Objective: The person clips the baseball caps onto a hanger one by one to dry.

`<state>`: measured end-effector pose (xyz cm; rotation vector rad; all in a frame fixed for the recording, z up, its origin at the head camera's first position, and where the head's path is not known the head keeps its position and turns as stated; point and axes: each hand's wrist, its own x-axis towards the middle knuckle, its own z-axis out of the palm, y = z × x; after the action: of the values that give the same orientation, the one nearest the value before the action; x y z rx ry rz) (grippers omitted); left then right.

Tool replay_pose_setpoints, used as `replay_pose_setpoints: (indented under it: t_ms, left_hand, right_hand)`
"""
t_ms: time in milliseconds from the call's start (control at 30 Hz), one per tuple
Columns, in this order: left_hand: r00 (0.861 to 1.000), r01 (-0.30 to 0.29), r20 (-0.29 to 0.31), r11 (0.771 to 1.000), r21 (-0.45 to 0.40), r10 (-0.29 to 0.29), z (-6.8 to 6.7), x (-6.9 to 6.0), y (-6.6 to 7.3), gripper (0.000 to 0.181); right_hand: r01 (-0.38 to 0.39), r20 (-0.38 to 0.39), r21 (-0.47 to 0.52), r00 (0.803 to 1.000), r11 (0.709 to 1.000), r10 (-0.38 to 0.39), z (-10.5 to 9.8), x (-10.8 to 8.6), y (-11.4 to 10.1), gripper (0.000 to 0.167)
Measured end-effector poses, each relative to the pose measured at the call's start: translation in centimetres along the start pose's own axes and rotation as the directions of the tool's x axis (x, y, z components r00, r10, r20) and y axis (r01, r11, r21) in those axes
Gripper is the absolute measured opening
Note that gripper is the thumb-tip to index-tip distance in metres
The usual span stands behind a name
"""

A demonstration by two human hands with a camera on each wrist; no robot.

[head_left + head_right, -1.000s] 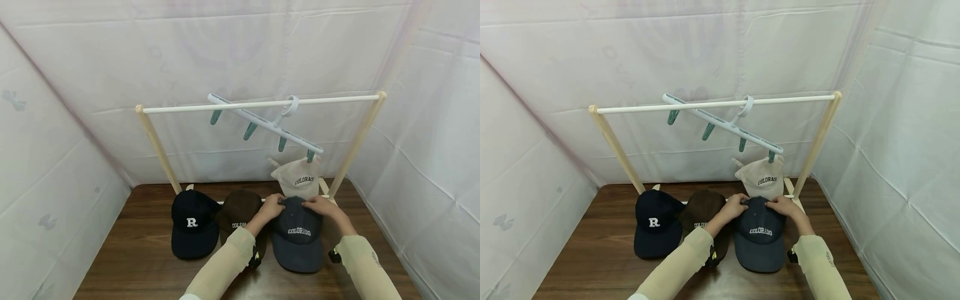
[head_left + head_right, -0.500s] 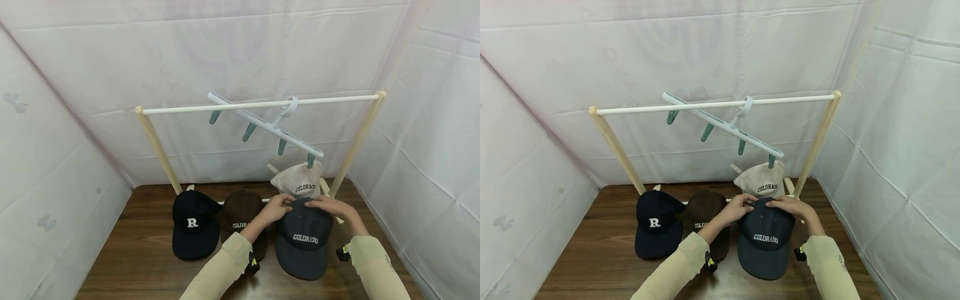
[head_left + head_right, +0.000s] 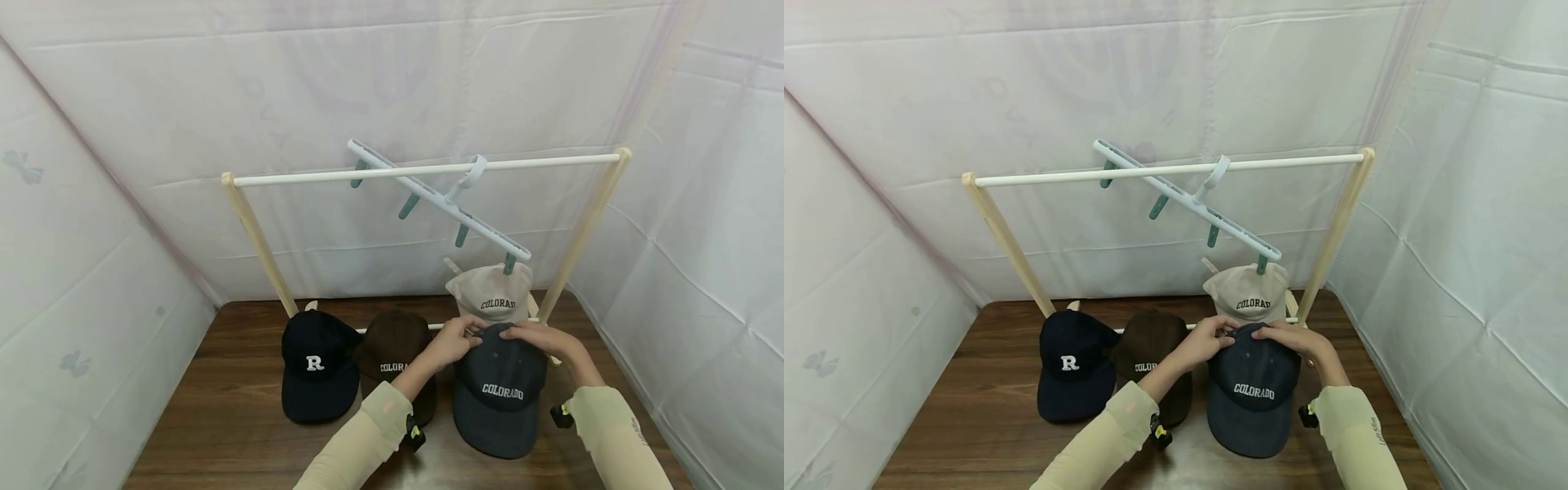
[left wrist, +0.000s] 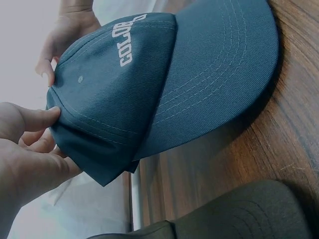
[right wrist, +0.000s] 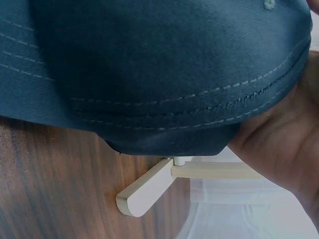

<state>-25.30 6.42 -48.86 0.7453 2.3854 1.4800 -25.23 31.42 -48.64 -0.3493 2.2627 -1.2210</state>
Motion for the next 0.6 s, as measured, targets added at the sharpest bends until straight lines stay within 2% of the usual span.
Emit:
replay_pose_setpoints:
  t_ms: [100,200,367,600]
  left_hand:
    - [1.0,-0.001,-0.001,1.0,-0.005,0.001,-0.08,-0.21,0.13,0.025]
    - [1.0,0.002,-0.007,1.0,-0.01,-0.002,-0.13,-0.47,0.07,0.026]
    - [0.999,0.0,-0.032,1.0,-0.029,-0.001,-0.32,-0.74,-0.25,0.026]
    - [0.999,-0.014,-0.048,0.999,-0.031,0.012,-0.81,-0.82,-0.61,0.026]
  right_hand:
    - [-0.03,-0.007,0.023,1.0,0.999,0.031,0.36,0.05,-0.06,0.064]
    - [-0.021,0.008,0.018,1.0,1.0,0.021,0.49,-0.03,-0.11,0.071]
    - [0.042,0.037,-0.016,0.998,0.999,-0.042,0.2,-0.42,-0.22,0.067]
    - [0.117,0.04,-0.005,0.992,0.993,-0.116,-0.37,-0.75,-0.01,0.06]
